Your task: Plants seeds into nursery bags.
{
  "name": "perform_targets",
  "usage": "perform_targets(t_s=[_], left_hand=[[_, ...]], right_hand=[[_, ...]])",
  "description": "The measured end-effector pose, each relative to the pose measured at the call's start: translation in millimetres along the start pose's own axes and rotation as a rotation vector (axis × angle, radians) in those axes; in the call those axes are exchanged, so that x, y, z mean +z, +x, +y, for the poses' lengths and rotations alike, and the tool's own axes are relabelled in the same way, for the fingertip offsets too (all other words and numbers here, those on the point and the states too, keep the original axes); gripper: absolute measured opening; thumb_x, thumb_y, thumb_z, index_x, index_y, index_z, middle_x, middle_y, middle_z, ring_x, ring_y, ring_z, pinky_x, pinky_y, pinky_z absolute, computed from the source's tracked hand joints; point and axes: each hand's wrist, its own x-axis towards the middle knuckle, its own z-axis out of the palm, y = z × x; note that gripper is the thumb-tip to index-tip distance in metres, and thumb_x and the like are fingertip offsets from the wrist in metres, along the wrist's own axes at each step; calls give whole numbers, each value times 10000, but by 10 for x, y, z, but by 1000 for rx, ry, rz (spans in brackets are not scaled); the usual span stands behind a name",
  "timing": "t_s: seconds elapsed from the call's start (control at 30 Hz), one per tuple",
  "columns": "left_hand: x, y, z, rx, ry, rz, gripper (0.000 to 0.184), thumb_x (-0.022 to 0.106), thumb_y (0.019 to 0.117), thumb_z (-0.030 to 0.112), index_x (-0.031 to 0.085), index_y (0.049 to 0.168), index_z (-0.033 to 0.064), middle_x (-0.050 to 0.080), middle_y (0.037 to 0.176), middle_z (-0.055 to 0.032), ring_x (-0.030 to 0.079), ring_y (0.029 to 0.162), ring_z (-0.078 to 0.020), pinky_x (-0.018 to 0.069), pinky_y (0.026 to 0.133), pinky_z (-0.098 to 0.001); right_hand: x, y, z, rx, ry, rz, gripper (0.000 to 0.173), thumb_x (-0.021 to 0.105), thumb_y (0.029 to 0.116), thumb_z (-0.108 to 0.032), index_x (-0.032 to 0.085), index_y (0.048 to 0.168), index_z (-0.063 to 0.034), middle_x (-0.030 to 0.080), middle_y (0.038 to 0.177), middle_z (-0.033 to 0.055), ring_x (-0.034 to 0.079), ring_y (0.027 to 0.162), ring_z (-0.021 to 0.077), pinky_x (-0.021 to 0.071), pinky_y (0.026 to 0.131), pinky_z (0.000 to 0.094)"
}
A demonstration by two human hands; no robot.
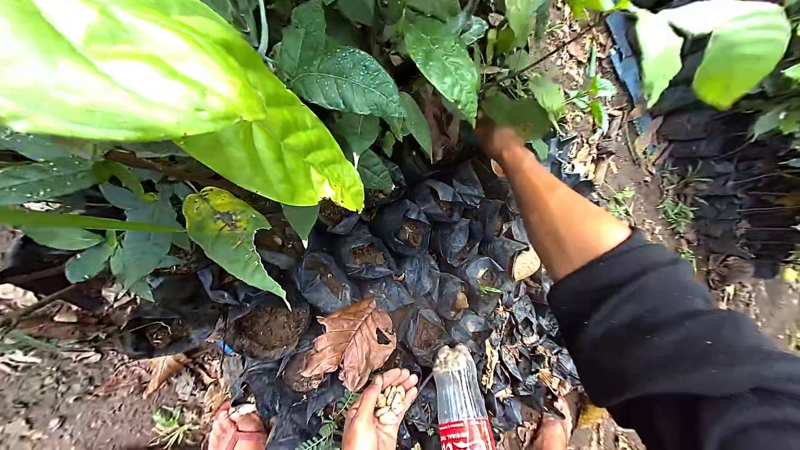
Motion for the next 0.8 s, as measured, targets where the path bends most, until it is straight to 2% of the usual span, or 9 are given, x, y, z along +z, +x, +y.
perform_targets(t_s=[0.07,0.1,0.17,0.23,0.37,0.5,0.57,0.67,0.8], left_hand=[[-9,-5,3,-12,-7,-2,481,283,1118,194,683,1074,-69,748,1037,-225,746,981,-341,607,915,-475],[-10,-2,14,-13,-9,-5,479,282,1119,193,680,1076,-69,747,1037,-226,746,984,-343,607,916,-476],[-7,14,39,-2,-8,-7,479,278,1117,191,682,1073,-62,749,1031,-223,747,980,-339,607,914,-474],[-10,25,57,12,-1,-3,477,270,1119,194,674,1069,-55,748,1023,-219,747,975,-335,609,906,-471],[7,25,67,6,-15,23,469,281,1119,196,670,1067,-61,746,1016,-227,749,959,-342,613,893,-475],[28,30,63,-5,-30,44,457,293,1117,185,670,1057,-67,744,1001,-237,750,946,-350,616,884,-479],[44,31,72,-12,-34,45,461,289,1118,183,668,1061,-74,741,1004,-245,749,945,-356,617,882,-481],[61,34,98,-19,-28,50,460,292,1117,181,668,1064,-78,740,1016,-248,747,956,-358,613,891,-483],[87,46,118,-28,-16,60,469,287,1118,189,672,1059,-71,744,1007,-238,749,952,-347,613,890,-472]], right_hand=[[-24,-13,172,39,33,126,507,549,1057,-298,530,1457,12,521,1486,283,450,1430,443,337,1171,637],[-45,15,196,34,101,167,491,569,1040,-261,533,1438,24,550,1448,284,497,1388,431,378,1149,624],[-114,-2,27,28,330,115,444,566,1039,-180,503,1425,29,600,1356,258,609,1236,369,487,1052,557],[-63,-16,-208,20,444,121,348,637,961,-82,615,1283,49,663,1202,267,689,1049,372,571,908,558],[95,7,-416,80,239,147,591,792,861,-154,574,1351,93,568,1397,313,526,1346,447,429,1116,595],[252,128,-409,108,211,60,733,794,864,-171,459,1467,77,521,1451,313,503,1369,443,415,1120,610],[290,169,-349,21,228,42,697,798,864,-184,495,1449,44,570,1404,294,559,1315,424,446,1092,607],[310,184,-211,-102,333,-7,583,773,897,-189,547,1402,-6,632,1300,252,682,1104,356,577,923,557],[154,14,-136,-195,423,-79,488,751,910,-144,574,1349,-24,665,1200,199,709,962,288,617,820,494]])
